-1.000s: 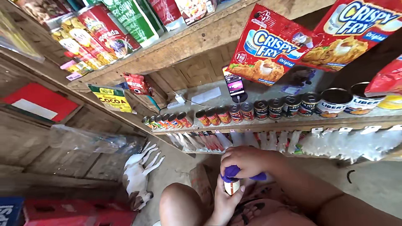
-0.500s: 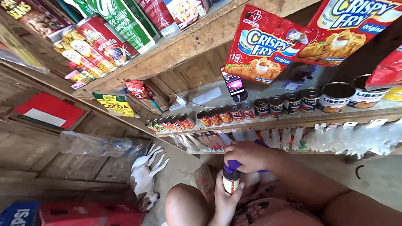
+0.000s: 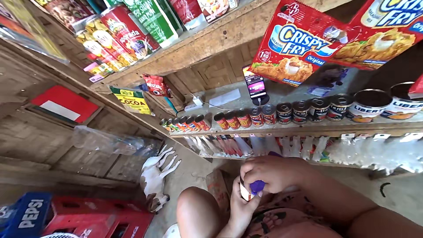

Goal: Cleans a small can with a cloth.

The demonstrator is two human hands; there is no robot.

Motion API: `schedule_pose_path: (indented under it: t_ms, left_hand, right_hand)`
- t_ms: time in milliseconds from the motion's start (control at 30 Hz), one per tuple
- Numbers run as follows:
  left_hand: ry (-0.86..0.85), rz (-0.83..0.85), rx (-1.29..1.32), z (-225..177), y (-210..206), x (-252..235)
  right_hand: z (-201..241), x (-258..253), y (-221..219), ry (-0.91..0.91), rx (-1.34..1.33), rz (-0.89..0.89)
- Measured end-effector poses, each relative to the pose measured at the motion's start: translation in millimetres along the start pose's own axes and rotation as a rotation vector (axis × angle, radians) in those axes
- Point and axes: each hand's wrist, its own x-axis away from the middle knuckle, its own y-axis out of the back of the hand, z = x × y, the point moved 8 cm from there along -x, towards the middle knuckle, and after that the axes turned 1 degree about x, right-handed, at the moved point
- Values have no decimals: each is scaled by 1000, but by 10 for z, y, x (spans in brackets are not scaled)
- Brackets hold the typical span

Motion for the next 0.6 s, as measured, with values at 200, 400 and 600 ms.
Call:
schedule_pose_path:
  t_ms: [200, 400, 600]
  left_hand:
    - [2, 28, -4, 3, -37, 22]
    - [8, 23, -72, 31, -38, 33]
    - [19, 21, -91, 65, -23, 32]
  right_hand:
    - [14, -75, -76, -20, -35, 4]
    - [-133, -91, -67, -125, -51, -22]
    - [-207, -67, -35, -161, -32, -42]
